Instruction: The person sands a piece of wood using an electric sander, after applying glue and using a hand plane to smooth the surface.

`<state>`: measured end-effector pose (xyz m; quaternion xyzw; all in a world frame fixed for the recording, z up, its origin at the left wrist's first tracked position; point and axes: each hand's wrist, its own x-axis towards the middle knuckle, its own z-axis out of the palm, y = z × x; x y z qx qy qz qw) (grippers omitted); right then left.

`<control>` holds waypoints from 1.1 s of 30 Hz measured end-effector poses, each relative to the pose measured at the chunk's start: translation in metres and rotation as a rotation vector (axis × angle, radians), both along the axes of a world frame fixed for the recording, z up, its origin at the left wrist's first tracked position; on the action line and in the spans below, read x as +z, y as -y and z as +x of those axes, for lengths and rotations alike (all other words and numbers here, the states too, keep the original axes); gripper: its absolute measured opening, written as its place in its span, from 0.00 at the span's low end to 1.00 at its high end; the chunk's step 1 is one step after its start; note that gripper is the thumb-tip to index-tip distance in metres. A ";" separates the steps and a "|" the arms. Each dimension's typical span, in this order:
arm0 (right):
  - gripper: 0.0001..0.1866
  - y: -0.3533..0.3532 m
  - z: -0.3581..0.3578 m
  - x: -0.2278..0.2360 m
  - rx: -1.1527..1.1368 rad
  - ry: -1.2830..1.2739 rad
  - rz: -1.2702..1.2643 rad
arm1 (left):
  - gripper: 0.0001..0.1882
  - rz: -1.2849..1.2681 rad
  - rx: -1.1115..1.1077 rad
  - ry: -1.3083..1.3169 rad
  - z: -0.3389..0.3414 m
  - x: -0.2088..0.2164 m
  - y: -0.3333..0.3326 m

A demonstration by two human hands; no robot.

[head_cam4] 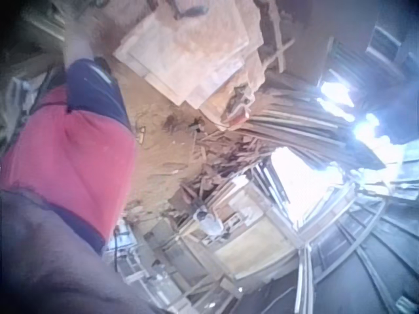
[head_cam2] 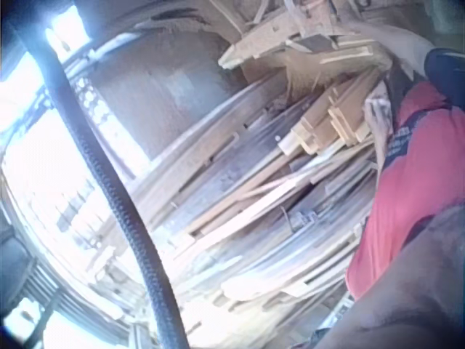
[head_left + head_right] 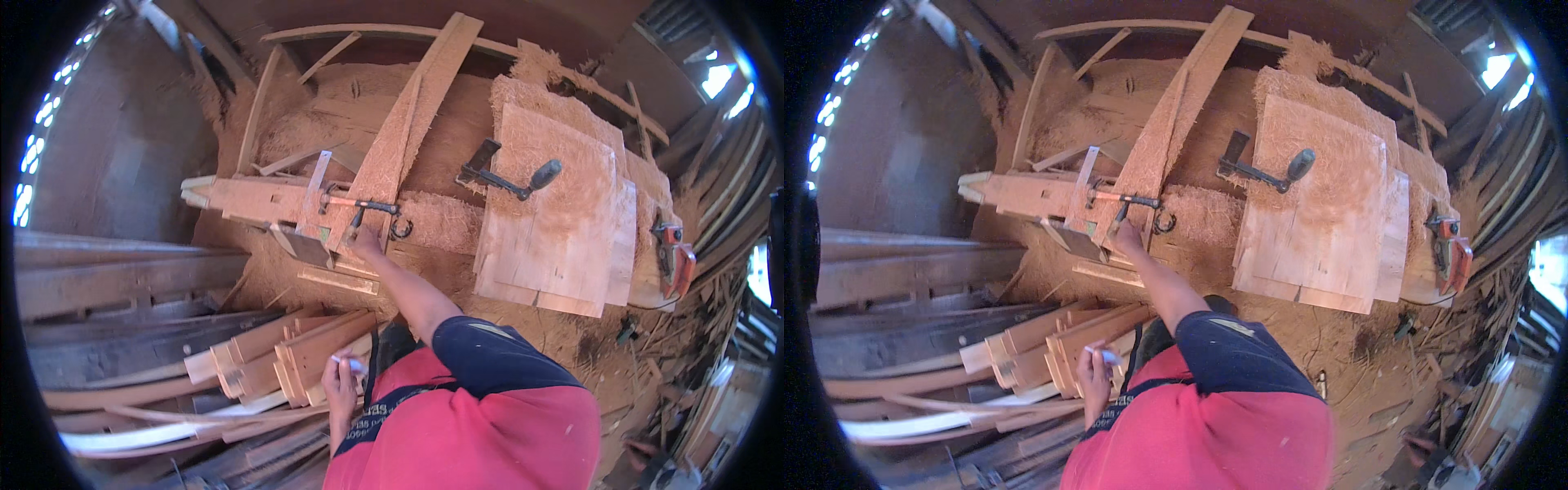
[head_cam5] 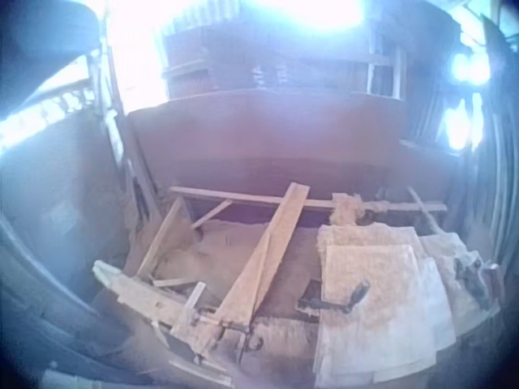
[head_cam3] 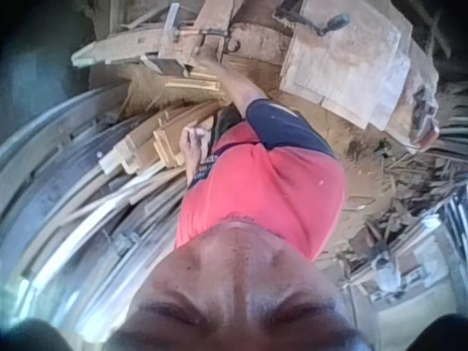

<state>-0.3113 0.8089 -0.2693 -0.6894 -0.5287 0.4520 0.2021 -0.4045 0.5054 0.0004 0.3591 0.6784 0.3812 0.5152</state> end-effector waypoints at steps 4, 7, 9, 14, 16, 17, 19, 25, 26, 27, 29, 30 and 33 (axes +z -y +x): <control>0.44 0.003 -0.047 0.033 -0.056 0.055 -0.259 | 0.20 -0.042 0.184 -0.069 -0.035 -0.009 0.020; 0.49 -0.011 -0.047 0.045 -0.192 0.071 -0.267 | 0.21 -0.031 0.200 -0.080 -0.048 -0.002 -0.002; 0.49 -0.011 -0.041 0.043 -0.255 0.090 -0.305 | 0.20 -0.068 0.266 0.033 -0.053 -0.003 -0.015; 0.36 0.021 -0.004 0.059 -0.316 -0.511 -0.506 | 0.18 -0.076 0.220 0.352 -0.055 -0.006 -0.065; 0.31 0.064 0.022 0.078 -0.345 -0.701 -0.620 | 0.17 0.002 0.218 0.469 -0.033 -0.009 -0.085; 0.26 0.081 0.044 0.086 -0.352 -0.910 -0.720 | 0.17 -0.012 0.189 0.484 -0.021 -0.010 -0.097; 0.26 0.122 0.088 0.091 -0.182 -0.923 -0.696 | 0.16 0.008 0.065 0.483 -0.005 -0.010 -0.111; 0.23 0.275 0.226 0.156 0.196 -0.291 0.330 | 0.16 0.077 0.007 0.279 0.053 -0.045 -0.122; 0.24 0.292 0.246 0.171 0.178 -0.283 0.334 | 0.16 0.145 0.011 0.226 0.060 -0.065 -0.121; 0.23 0.307 0.262 0.192 0.102 -0.289 0.204 | 0.16 0.204 0.001 0.175 0.071 -0.082 -0.122; 0.23 0.329 0.278 0.216 0.037 -0.311 0.052 | 0.15 0.166 -0.088 0.137 0.088 -0.105 -0.122; 0.26 0.334 0.283 0.220 -0.006 -0.269 -0.037 | 0.14 0.182 -0.106 0.139 0.102 -0.110 -0.121; 0.28 0.332 0.268 0.212 -0.064 -0.224 -0.196 | 0.15 0.149 -0.159 0.127 0.106 -0.150 -0.124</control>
